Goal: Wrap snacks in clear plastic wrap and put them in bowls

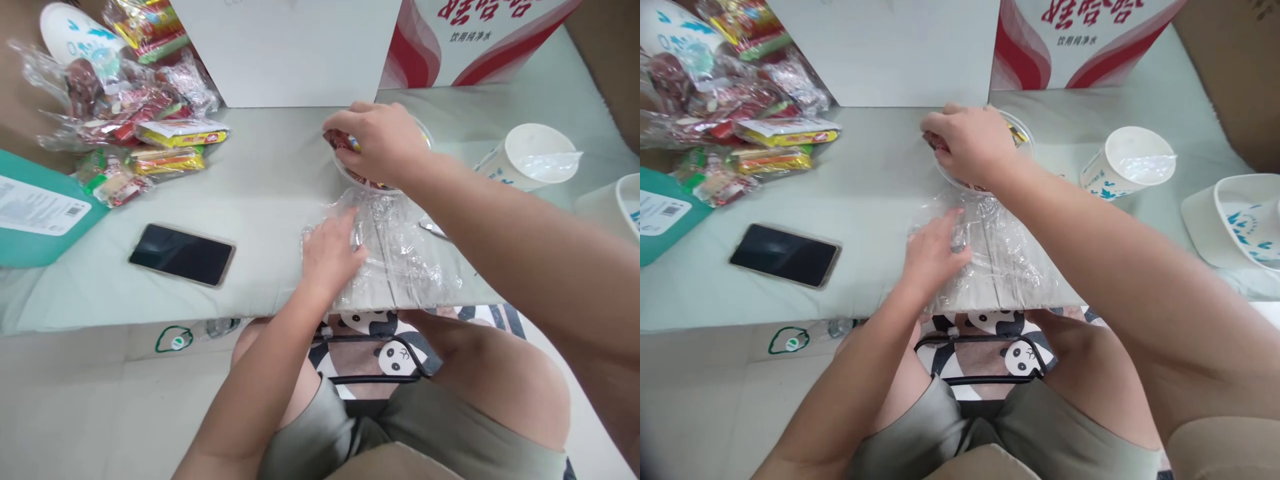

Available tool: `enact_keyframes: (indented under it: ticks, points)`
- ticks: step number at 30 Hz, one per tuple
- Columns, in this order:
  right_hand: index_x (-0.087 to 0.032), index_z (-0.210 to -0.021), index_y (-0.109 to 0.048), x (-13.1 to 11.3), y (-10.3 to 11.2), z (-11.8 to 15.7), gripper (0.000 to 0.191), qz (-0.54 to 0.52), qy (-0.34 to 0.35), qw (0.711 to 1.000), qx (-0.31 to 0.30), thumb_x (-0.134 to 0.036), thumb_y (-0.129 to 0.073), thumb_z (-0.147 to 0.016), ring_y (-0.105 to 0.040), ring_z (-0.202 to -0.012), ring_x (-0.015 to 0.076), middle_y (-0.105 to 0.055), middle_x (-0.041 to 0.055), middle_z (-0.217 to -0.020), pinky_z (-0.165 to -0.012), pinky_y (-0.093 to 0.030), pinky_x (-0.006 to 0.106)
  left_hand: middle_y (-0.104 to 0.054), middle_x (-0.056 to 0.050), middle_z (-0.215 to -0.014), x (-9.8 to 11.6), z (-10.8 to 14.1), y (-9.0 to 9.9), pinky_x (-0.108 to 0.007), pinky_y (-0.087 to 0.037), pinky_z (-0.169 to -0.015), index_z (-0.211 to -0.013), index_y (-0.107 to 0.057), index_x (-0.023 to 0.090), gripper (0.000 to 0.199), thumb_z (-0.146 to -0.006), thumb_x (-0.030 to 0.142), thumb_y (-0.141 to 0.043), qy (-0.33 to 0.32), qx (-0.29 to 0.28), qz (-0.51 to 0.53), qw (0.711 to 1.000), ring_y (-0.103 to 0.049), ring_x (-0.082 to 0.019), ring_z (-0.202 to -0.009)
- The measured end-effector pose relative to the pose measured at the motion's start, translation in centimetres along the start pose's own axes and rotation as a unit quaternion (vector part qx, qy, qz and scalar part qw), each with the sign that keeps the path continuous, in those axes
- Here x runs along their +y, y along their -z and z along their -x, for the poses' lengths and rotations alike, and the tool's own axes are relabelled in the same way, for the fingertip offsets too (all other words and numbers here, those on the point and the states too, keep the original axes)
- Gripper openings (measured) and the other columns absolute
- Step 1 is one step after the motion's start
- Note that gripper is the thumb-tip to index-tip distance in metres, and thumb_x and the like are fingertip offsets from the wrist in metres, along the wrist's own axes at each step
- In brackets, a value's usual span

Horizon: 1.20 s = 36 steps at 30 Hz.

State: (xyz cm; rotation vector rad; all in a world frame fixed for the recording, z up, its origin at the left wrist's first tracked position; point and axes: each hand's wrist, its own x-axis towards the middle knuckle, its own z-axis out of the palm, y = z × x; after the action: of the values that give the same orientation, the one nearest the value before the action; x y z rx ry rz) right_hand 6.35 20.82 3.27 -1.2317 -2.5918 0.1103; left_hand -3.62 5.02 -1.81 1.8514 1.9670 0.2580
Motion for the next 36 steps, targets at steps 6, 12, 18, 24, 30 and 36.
enact_keyframes:
  ticks: [6, 12, 18, 24, 30, 36]
  points:
    - [-0.028, -0.074, -0.069, 2.8, -1.8, -0.6, 0.042, 0.031, 0.004, 0.999, 0.040, -0.066, -0.059, -0.089, -0.065, -0.098, 0.0346, -0.071, 0.0118, -0.096, -0.080, -0.056, 0.058, -0.071, -0.010, -0.120, -0.1, 0.0, 0.0, -0.049, -0.050, -0.102, -0.154, -0.046, 0.030, 0.064, -0.092, 0.030, -0.061, -0.003, -0.009, -0.005, 1.000, -0.068, -0.031, -0.114]
    - [-0.027, -0.091, -0.073, 0.2, 1.3, 3.0, 0.024, -0.009, -0.083, 0.991, 0.100, -0.050, -0.066, -0.088, -0.067, -0.109, 0.0376, -0.074, 0.0092, -0.103, -0.091, -0.054, 0.062, -0.071, -0.010, -0.118, 0.0, 0.0, 0.4, -0.046, -0.051, -0.100, -0.156, -0.043, 0.029, 0.066, -0.093, 0.034, -0.061, 0.006, -0.017, 0.000, 1.000, -0.068, -0.031, -0.113]
    - [-0.021, -0.101, -0.070, -2.5, 1.2, 17.0, 0.012, -0.153, -0.014, 0.984, 0.085, -0.023, -0.062, -0.092, -0.073, -0.093, 0.0251, -0.076, 0.0087, -0.099, -0.082, -0.059, 0.043, -0.076, -0.007, -0.101, 0.2, 1.0, 0.8, -0.038, -0.054, -0.079, -0.147, -0.054, 0.026, 0.053, -0.095, 0.036, -0.057, 0.019, -0.016, 0.033, 0.999, -0.072, -0.027, -0.092]
    - [-0.021, -0.109, -0.073, -1.0, -4.6, 22.8, 0.024, -0.145, -0.030, 0.989, 0.033, -0.017, -0.055, -0.093, -0.071, -0.112, 0.0310, -0.074, 0.0138, -0.122, -0.096, -0.057, 0.055, -0.075, -0.003, -0.078, -0.8, 1.2, 1.0, -0.036, -0.051, -0.071, -0.102, -0.073, 0.025, 0.023, -0.094, 0.043, -0.060, 0.099, 0.065, 0.066, 0.991, -0.068, -0.021, -0.072]
    - [-0.023, -0.106, -0.075, 0.1, -4.3, 22.8, 0.029, -0.157, 0.022, 0.987, 0.010, -0.011, -0.053, -0.090, -0.068, -0.118, 0.0295, -0.075, 0.0085, -0.126, -0.100, -0.054, 0.051, -0.065, -0.002, -0.084, -2.8, -0.7, 1.9, -0.035, -0.052, -0.083, -0.097, -0.060, 0.025, 0.012, -0.091, 0.035, -0.057, 0.014, 0.315, 0.065, 0.947, -0.061, -0.018, -0.078]
    - [-0.023, -0.104, -0.076, 1.0, -5.0, 22.7, 0.027, -0.189, 0.101, 0.977, 0.011, -0.014, -0.053, -0.094, -0.065, -0.119, 0.0283, -0.076, 0.0078, -0.122, -0.100, -0.050, 0.047, -0.060, -0.006, -0.091, -2.6, -0.1, 3.6, -0.041, -0.050, -0.082, -0.093, -0.057, 0.026, 0.016, -0.085, 0.039, -0.059, -0.166, 0.467, 0.155, 0.855, -0.060, -0.024, -0.091]
